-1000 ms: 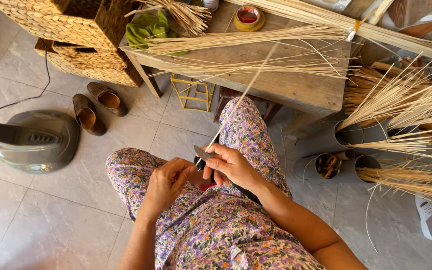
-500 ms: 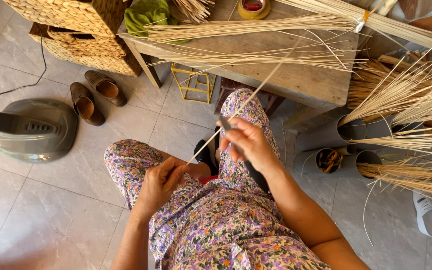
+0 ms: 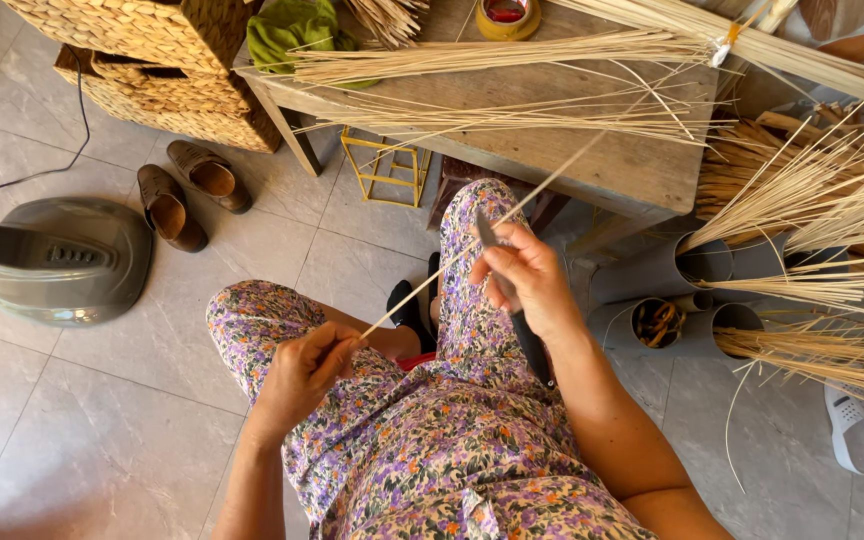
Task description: The person sits on a low stool and repeatedly shaves thin bamboo strips using a knife. They hold each strip with the left hand and draw the knife along its length with the right hand, then place the finished strip on a wooden table. The process is repeated continuously throughout the clip.
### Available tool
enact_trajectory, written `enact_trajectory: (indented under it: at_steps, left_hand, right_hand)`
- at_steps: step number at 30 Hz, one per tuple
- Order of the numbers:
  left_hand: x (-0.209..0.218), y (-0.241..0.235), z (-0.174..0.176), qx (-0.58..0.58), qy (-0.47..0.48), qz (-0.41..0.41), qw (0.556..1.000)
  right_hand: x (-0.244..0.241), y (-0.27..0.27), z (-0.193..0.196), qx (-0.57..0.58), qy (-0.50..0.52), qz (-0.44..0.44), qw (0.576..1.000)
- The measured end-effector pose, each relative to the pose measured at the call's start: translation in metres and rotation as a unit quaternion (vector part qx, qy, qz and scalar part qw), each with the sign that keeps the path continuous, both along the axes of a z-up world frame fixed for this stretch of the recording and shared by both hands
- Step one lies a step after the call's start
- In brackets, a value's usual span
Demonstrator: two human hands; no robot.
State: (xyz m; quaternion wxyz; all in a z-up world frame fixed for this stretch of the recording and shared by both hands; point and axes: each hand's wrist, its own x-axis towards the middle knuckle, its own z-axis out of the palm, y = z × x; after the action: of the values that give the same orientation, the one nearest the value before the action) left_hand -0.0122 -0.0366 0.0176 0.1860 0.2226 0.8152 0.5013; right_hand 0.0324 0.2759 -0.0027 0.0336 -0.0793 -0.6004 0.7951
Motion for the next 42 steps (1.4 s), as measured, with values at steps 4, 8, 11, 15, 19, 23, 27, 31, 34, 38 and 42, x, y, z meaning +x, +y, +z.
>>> enact_trajectory:
  at_steps: [4,8,11,15,19,23,27,31,34,38,42]
  left_hand:
    - [-0.002,0.01,-0.004,-0.026,-0.029,0.011,0.999]
    - [-0.004,0.007,-0.009,-0.005,-0.018,0.0,1.0]
    - [-0.008,-0.014,-0.013,0.026,-0.014,-0.011,1.0]
    - [-0.01,-0.022,-0.012,0.001,-0.016,-0.021,1.0]
    - [-0.012,-0.011,-0.01,-0.023,-0.025,-0.03,0.999]
    - [-0.012,-0.015,-0.007,-0.023,-0.028,-0.038,0.999]
    - [-0.01,-0.036,-0.008,0.003,-0.048,-0.056,0.997]
    - [-0.007,-0.042,-0.014,-0.019,-0.064,-0.029,0.997]
    - [-0.008,-0.042,-0.018,-0.018,-0.066,-0.028,0.997]
    - [-0.009,-0.055,-0.02,-0.021,-0.063,-0.021,0.998]
    - [-0.01,-0.078,-0.024,-0.025,-0.047,-0.021,0.998]
  right_hand:
    - [0.009,-0.043,-0.006,-0.027,-0.061,0.135,0.989]
    - [0.008,-0.04,-0.009,-0.027,-0.06,0.115,0.991]
    - [0.005,-0.003,-0.008,-0.024,-0.04,0.028,0.999]
    - [0.004,0.015,-0.007,0.001,-0.017,-0.011,1.0]
    - [0.012,-0.026,-0.013,0.008,-0.047,0.091,0.995]
    - [0.013,-0.035,-0.015,-0.002,-0.055,0.089,0.995]
    - [0.007,0.009,-0.009,0.003,-0.009,-0.001,1.0]
    - [0.013,0.018,0.0,-0.001,-0.001,-0.012,1.0]
    - [0.014,-0.008,-0.004,-0.013,-0.013,0.044,0.999]
    - [0.01,-0.005,-0.011,-0.016,-0.02,0.038,0.999]
    - [0.014,0.037,-0.01,-0.008,0.005,-0.061,0.998]
